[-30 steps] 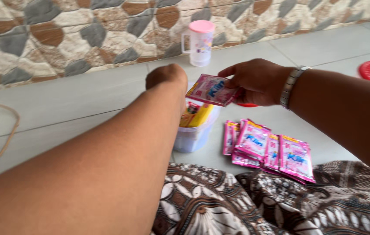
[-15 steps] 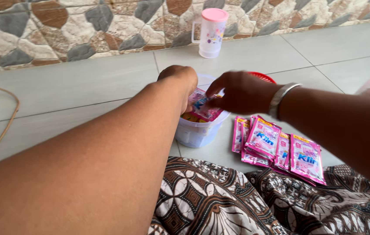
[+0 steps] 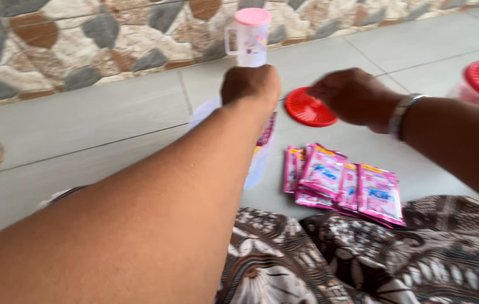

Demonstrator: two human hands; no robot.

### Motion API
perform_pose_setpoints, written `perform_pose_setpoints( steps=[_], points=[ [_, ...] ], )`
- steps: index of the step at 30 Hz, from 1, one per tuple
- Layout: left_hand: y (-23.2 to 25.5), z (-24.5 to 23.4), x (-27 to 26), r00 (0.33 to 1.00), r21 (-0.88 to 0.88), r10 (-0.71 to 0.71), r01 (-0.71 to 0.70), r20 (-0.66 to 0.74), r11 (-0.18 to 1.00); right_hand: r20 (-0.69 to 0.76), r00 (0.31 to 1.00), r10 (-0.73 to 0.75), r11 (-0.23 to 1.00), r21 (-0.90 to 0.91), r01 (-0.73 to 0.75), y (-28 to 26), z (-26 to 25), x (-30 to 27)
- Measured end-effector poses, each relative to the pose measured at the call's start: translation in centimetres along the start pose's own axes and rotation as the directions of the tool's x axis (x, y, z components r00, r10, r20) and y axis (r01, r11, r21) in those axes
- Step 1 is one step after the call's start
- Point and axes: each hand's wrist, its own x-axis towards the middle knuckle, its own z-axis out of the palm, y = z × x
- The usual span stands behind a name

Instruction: The person sits on the floor and sorts small packets and boxes from a clear plastic container onto the tiled floor, then places them back into the container and closes it with a red lid.

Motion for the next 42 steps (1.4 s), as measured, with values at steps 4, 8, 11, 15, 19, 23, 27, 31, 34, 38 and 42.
perform_pose_setpoints(
  steps=[4, 8, 11, 15, 19, 23, 27, 31, 34, 38, 42],
  points=[
    [2.5, 7.3, -1.1, 0.922, -0.213, -0.069, 0.160, 0.381, 0.964, 0.236, 0.838, 0.493, 0.750, 0.373, -0.546, 7.4, -2.6, -2.6],
    [2.3, 15.1, -4.5, 0.706, -0.119, -0.231, 0.409, 0.669, 0.905, 0.428, 0.667, 0.610, 0.516, 0.424, -0.744, 14.1, -2.7, -7.2],
    [2.5, 18.2, -6.0, 0.644, -0.067, -0.296, 0.476, 0.706, 0.877, 0.469, 0.611, 0.637, 0.442, 0.427, -0.789, 15.9, -2.0, -9.2],
    [2.8, 20.0, -7.3, 0.618, -0.014, -0.353, 0.508, 0.702, 0.861, 0.520, 0.494, 0.697, 0.299, 0.416, -0.859, 16.5, -0.4, -10.2],
    [2.1, 20.1, -7.7, 0.600, 0.020, -0.412, 0.551, 0.686, 0.835, 0.516, 0.515, 0.684, 0.300, 0.444, -0.844, 17.9, 0.4, -10.4],
    [1.5, 19.6, -7.2, 0.582, 0.009, -0.438, 0.594, 0.685, 0.804, 0.501, 0.564, 0.657, 0.295, 0.518, -0.803, 18.6, 0.1, -9.9],
    [2.4, 17.7, -6.2, 0.688, -0.156, -0.317, 0.532, 0.653, 0.832, 0.504, 0.676, 0.537, 0.351, 0.595, -0.723, 16.1, -2.9, -8.4],
    [4.7, 11.8, -3.1, 0.862, -0.424, -0.191, 0.409, 0.469, 0.808, 0.401, 0.817, 0.415, 0.523, 0.629, -0.575, 9.2, -6.2, -5.3],
    [4.5, 4.8, -1.3, 0.938, -0.548, -0.178, 0.320, 0.297, 0.773, 0.283, 0.889, 0.360, 0.633, 0.626, -0.456, 2.4, -7.3, -2.8],
    [2.1, -3.7, -0.8, 0.960, -0.620, -0.251, 0.271, 0.121, 0.737, 0.278, 0.943, 0.181, 0.762, 0.567, -0.313, -5.6, -5.8, -0.5],
    [-1.3, -9.3, -0.9, 0.941, -0.645, -0.339, 0.262, 0.005, 0.718, 0.323, 0.945, 0.057, 0.862, 0.462, -0.210, -11.0, -1.4, 1.4]
  ],
)
